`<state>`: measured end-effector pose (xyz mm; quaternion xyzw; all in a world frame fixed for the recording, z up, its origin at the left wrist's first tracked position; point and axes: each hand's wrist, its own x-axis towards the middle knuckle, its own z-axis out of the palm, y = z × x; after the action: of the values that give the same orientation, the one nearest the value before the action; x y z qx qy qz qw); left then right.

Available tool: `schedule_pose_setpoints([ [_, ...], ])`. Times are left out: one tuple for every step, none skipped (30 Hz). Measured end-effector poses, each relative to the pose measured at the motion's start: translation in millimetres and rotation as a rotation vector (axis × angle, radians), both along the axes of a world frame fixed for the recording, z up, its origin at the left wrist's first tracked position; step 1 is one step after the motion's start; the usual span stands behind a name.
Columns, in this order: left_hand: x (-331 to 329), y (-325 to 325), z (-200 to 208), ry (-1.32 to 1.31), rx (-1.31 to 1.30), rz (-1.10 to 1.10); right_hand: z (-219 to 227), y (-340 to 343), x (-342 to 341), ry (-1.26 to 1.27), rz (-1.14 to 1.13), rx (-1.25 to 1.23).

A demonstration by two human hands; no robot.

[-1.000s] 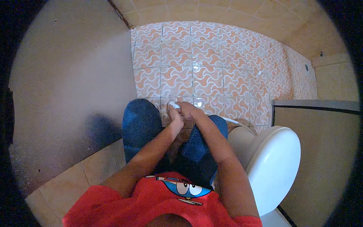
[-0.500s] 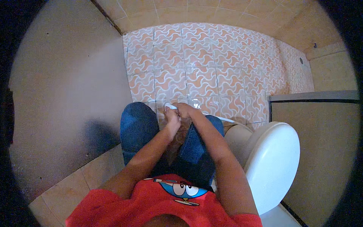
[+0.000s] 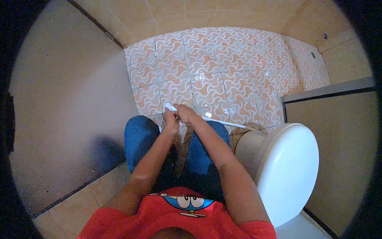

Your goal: Inspecting, cleaning, and testing a toilet bidet spray nozzle and water supply hose in a hotel restroom.

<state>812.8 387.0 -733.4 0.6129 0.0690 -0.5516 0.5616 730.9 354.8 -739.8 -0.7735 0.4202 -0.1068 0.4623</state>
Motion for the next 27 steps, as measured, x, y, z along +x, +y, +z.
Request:
schedule_pose_setpoints([
  [1.6, -5.4, 12.7, -0.045, 0.042, -0.100, 3.3, -1.5, -0.1, 0.012, -0.058, -0.042],
  [4.2, -11.0, 12.1, -0.047, 0.039, -0.107, 6.3, -2.3, -1.1, 0.010, -0.066, -0.044],
  [7.0, -17.2, 11.3, -0.055, 0.080, -0.230, 8.9, -2.7, -3.2, 0.045, -0.147, -0.030],
  [10.3, -23.7, 7.5, -0.065, 0.118, -0.352, 12.4, -3.8, -5.0, 0.078, -0.227, -0.017],
  [20.9, -29.5, -2.4, -0.075, 0.114, -0.352, 18.7, -5.4, -0.4, 0.068, -0.228, -0.022],
  [36.0, -34.6, -14.7, -0.086, 0.051, -0.396, 28.6, -7.5, 8.2, 0.138, -0.258, -0.020],
  [32.0, -39.9, -11.3, -0.077, -0.008, -0.461, 32.1, -9.0, 4.8, 0.227, -0.308, -0.009],
  [26.4, -44.2, -7.8, -0.074, -0.008, -0.476, 35.8, -10.5, 1.6, 0.230, -0.323, -0.008],
  [21.8, -48.3, -3.9, -0.056, 0.002, -0.501, 39.8, -12.1, -1.1, 0.262, -0.379, 0.039],
  [10.8, -52.9, 9.0, -0.032, 0.015, -0.535, 40.3, -12.8, -8.0, 0.300, -0.442, 0.089],
  [9.3, -58.4, 20.7, -0.060, 0.069, -0.661, 44.1, -13.0, -9.8, 0.299, -0.455, 0.088],
  [5.1, -62.9, 22.4, -0.061, 0.065, -0.673, 47.7, -12.7, -11.3, 0.309, -0.537, 0.088],
  [2.8, -67.7, 23.2, -0.086, 0.048, -0.682, 50.3, -13.8, -10.9, 0.314, -0.615, 0.085],
  [1.1, -72.2, 23.9, -0.111, 0.030, -0.690, 53.0, -15.7, -10.7, 0.309, -0.623, 0.081],
  [1.2, -76.4, 24.9, -0.116, 0.025, -0.696, 55.6, -18.0, -10.7, 0.312, -0.655, 0.088],
  [0.5, -78.3, 26.0, -0.151, 0.001, -0.750, 57.1, -18.5, -11.9, 0.318, -0.689, 0.101],
  [0.1, -79.8, 27.1, -0.186, -0.022, -0.803, 58.6, -19.1, -13.0, 0.316, -0.696, 0.103],
  [0.1, -81.1, 28.2, -0.189, -0.022, -0.808, 60.2, -20.3, -13.5, 0.297, -0.684, 0.150],
  [-0.9, -80.9, 34.6, -0.301, -0.034, -0.843, 59.7, -20.9, -13.8, 0.280, -0.670, 0.201],
  [5.5, -82.7, 46.2, -0.426, -0.054, -0.865, 61.6, -23.8, -9.0, 0.268, -0.665, 0.195],
  [31.5, -94.9, 23.7, -0.632, -0.066, -1.026, 62.5, -27.4, -2.7, 0.184, -0.593, 0.197],
  [40.9, -108.4, 29.5, -0.629, -0.075, -1.037, 49.1, -34.8, -6.8, 0.118, -0.541, 0.202],
  [-10.6, -129.8, 47.7, -0.896, -0.221, -1.567, -23.8, -50.9, -63.0, 0.044, -0.434, -0.226],
  [10.8, -130.9, 49.9, -1.229, -0.240, -2.011, -15.1, -50.9, -49.4, 0.022, -0.417, -0.205],
  [34.6, -122.9, 59.4, -1.225, -0.180, -1.998, 15.2, -51.9, -28.7, -0.103, -0.332, 0.182],
  [34.0, -114.3, 79.0, -0.962, 0.023, -1.791, 34.4, -54.2, -30.2, -0.196, -0.269, 0.555],
  [21.8, -111.1, 89.3, -0.708, 0.177, -1.584, 23.0, -60.3, -41.2, -0.253, -0.199, 0.556],
])
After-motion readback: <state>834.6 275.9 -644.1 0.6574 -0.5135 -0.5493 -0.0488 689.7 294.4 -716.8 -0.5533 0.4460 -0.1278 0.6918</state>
